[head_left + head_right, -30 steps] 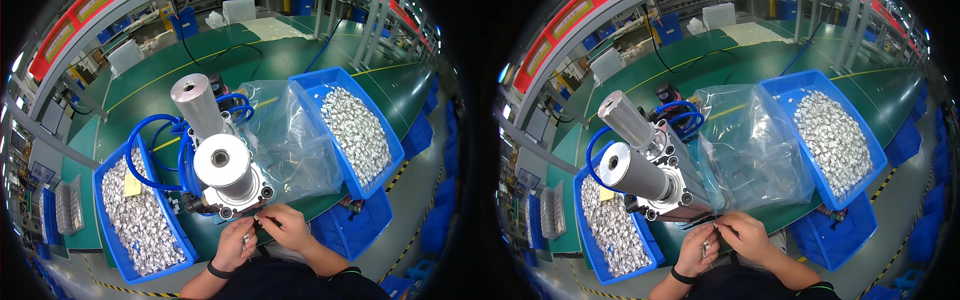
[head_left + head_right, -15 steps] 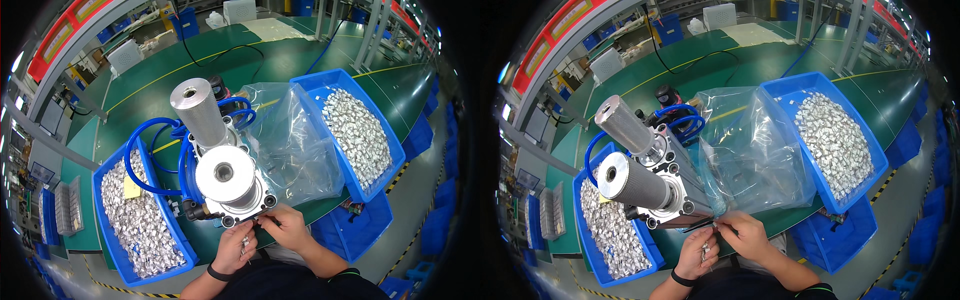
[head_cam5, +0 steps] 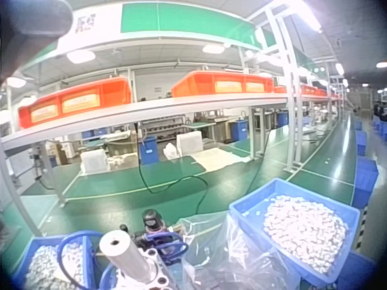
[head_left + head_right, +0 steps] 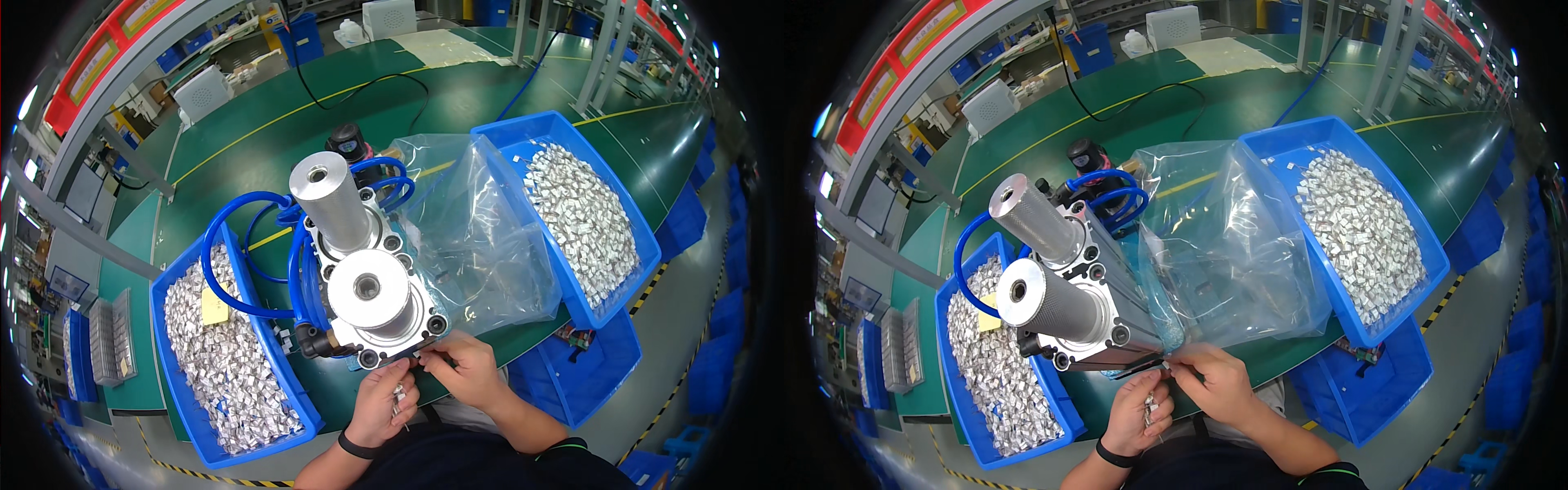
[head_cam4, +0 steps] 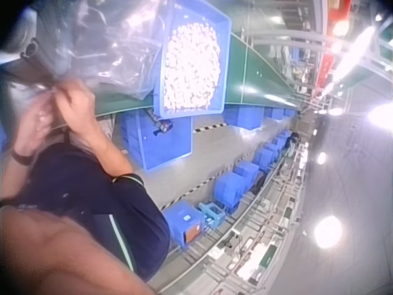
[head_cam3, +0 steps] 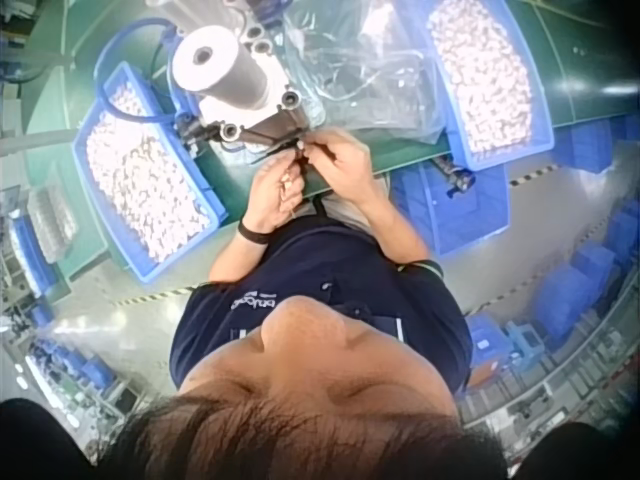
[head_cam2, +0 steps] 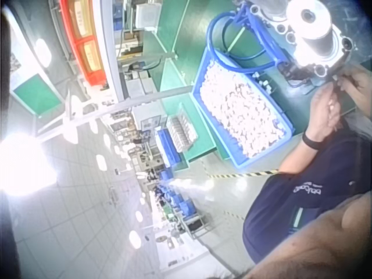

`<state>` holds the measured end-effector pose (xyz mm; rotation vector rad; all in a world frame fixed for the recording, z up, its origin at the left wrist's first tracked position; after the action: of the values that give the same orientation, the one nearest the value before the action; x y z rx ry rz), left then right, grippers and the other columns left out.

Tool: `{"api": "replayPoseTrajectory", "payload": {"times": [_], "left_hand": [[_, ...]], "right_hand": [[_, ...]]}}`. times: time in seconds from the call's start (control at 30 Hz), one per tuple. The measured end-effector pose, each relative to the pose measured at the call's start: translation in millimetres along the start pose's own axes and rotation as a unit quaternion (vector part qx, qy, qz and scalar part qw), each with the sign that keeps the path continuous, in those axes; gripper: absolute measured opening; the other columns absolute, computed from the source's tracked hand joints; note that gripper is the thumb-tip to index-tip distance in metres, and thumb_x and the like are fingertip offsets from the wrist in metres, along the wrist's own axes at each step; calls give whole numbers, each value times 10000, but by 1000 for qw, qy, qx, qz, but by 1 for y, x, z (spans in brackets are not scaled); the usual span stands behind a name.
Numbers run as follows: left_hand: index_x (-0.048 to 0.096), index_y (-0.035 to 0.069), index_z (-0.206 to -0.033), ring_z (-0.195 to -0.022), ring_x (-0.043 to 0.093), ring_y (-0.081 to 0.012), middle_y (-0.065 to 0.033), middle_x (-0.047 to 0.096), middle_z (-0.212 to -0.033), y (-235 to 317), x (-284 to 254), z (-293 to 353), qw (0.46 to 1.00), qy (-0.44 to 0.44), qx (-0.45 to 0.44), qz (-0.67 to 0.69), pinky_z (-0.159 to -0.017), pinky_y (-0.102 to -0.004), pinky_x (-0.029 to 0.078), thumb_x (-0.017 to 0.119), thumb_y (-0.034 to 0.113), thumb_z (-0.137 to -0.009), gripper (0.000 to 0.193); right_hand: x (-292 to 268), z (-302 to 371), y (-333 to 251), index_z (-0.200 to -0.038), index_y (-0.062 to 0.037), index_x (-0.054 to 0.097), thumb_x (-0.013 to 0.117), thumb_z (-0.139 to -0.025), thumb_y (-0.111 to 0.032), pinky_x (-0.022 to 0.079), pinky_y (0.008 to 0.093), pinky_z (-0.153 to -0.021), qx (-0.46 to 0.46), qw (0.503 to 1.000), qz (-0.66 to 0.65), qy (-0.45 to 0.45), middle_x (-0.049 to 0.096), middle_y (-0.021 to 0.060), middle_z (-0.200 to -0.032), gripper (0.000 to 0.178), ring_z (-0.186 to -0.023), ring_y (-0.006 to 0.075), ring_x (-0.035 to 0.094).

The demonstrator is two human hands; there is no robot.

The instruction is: Assembling small metal components onto a mechanical cylinder device.

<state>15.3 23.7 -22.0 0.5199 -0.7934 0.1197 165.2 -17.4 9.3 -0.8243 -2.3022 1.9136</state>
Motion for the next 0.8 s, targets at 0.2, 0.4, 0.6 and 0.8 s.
{"api": "replayPoseTrajectory", "payload": {"times": [0.2, 0.4, 0.6, 0.8], "left_hand": [[573, 24, -1064, -449, 400, -112, -30, 462, -663, -2, -4, -1, 999, -17, -7, 38, -308, -222, 278, 440, 249, -1027, 263], [538, -9, -1099, -455, 399, -126, -40, 456, -666, -1, -5, -6, 999, -10, -18, 31, -307, -233, 277, 420, 302, -1028, 340], [531, -14, -1101, -463, 394, -123, -38, 448, -664, 1, -4, -5, 999, -33, -5, 22, -308, -230, 276, 425, 330, -1024, 368], [543, 4, -1078, -428, 404, -105, -27, 474, -667, -4, 7, 1, 999, -4, 17, -31, -289, -214, 275, 419, 366, -1019, 386]], "right_hand": [[-6, 6, -10, -934, -11, 696, 668, -827, -38, 532, 324, -714, -5, 1000, -12, -5, 693, 126, -926, 114, -810, 254, 678], [-49, 29, -58, -932, -19, 688, 680, -815, -29, 529, 320, -710, -111, 990, 21, -78, 682, 113, -913, 117, -805, 257, 664], [-100, 10, -86, -987, -34, 660, 716, -792, -91, 482, 369, -727, -76, 936, 293, 178, 607, 105, -887, 211, -829, 285, 585], [1, 20, -34, -1010, -6, 678, 734, -820, -196, 481, 336, -759, -29, 991, 53, -115, 624, 122, -956, 274, -870, 263, 599]]}}
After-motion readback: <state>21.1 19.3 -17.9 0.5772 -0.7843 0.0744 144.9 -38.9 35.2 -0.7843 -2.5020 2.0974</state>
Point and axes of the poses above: each hand's wrist, its own z-axis away from the middle knuckle, its own x-axis out of the palm, y = z × x, the point moved 3 cm from there along -z, towards the middle knuckle
